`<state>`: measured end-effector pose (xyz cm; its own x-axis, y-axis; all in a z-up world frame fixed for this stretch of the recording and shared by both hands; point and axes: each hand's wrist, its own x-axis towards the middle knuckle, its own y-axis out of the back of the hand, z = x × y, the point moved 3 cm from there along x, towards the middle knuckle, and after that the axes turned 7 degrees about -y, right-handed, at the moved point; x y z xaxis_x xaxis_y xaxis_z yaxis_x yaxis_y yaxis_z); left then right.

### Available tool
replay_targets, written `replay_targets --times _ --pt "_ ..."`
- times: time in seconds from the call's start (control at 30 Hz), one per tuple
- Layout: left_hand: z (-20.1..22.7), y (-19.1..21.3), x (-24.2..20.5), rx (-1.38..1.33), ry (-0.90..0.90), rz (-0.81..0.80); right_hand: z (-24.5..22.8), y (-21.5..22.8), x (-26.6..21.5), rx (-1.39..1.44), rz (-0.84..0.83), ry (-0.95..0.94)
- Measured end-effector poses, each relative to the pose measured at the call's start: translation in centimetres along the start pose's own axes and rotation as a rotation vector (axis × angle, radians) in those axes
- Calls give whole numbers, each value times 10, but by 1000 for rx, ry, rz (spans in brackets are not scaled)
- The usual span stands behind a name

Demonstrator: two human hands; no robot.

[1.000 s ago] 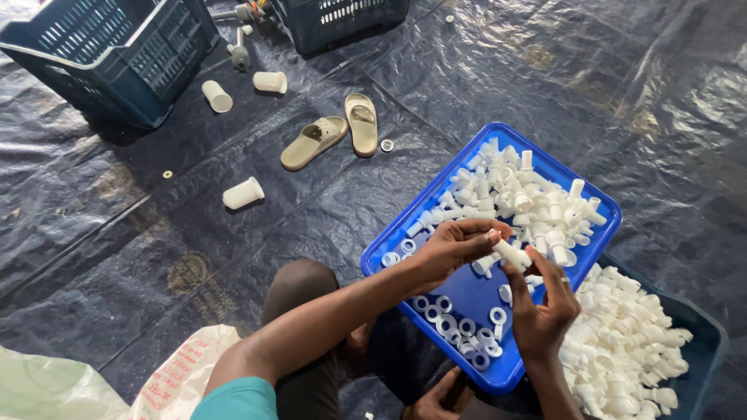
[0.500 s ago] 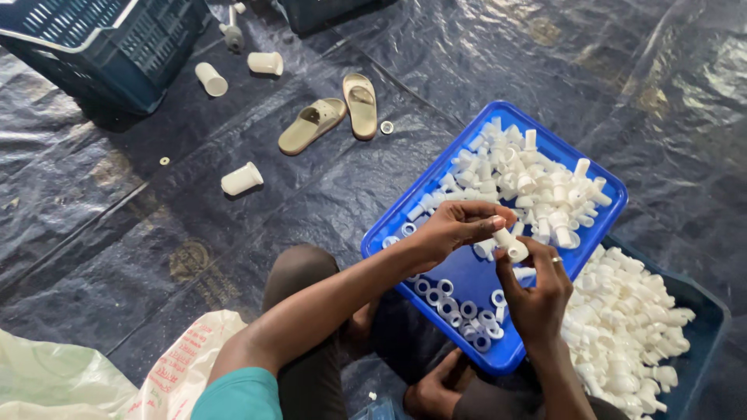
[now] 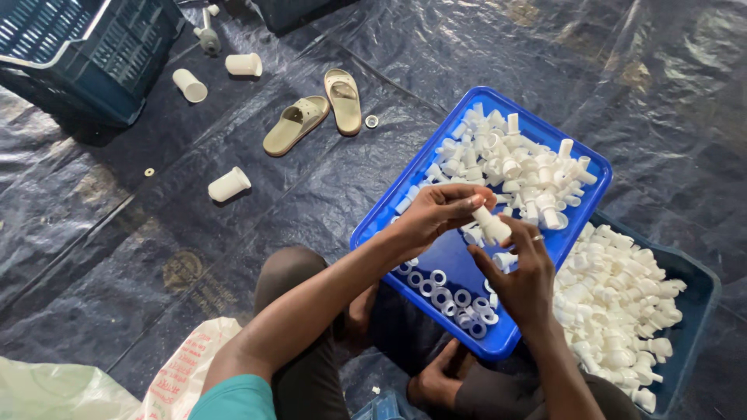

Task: The person sits on a tarp and assembles small white plastic components by hand. They pick up a cylindrical piece and a ring, fit them together, and place the assembled unit into a blue tray. The process is repeated continuously.

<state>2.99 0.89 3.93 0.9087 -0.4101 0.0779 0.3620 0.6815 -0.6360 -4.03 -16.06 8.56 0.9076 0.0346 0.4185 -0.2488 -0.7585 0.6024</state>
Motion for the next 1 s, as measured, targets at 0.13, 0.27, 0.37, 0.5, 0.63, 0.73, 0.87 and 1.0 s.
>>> replay_targets --times 0.13,0.27,0.37,0.5,0.63,0.73,0.87,1.0 --pt "-8 -4 -5 -114 63 -56 12 -8 -11 19 -65 -121" --pt "-8 0 -7 -39 62 -60 30 -35 -22 1089 -422 -565" --pt "-3 3 -1 50 23 -21 27 -43 -19 1318 -479 -745" --pt "-7 10 2 73 15 104 18 -20 -4 307 -141 -336" --pt "-17 7 -5 -25 38 62 10 -11 -7 -67 -21 -73" --pt "-17 2 -8 -104 57 -29 28 -21 -8 484 -266 -398" --pt "-14 -10 -4 -58 4 -158 55 -23 -7 806 -278 -634" --pt "-20 23 7 420 205 111 107 21 7 143 73 -291"
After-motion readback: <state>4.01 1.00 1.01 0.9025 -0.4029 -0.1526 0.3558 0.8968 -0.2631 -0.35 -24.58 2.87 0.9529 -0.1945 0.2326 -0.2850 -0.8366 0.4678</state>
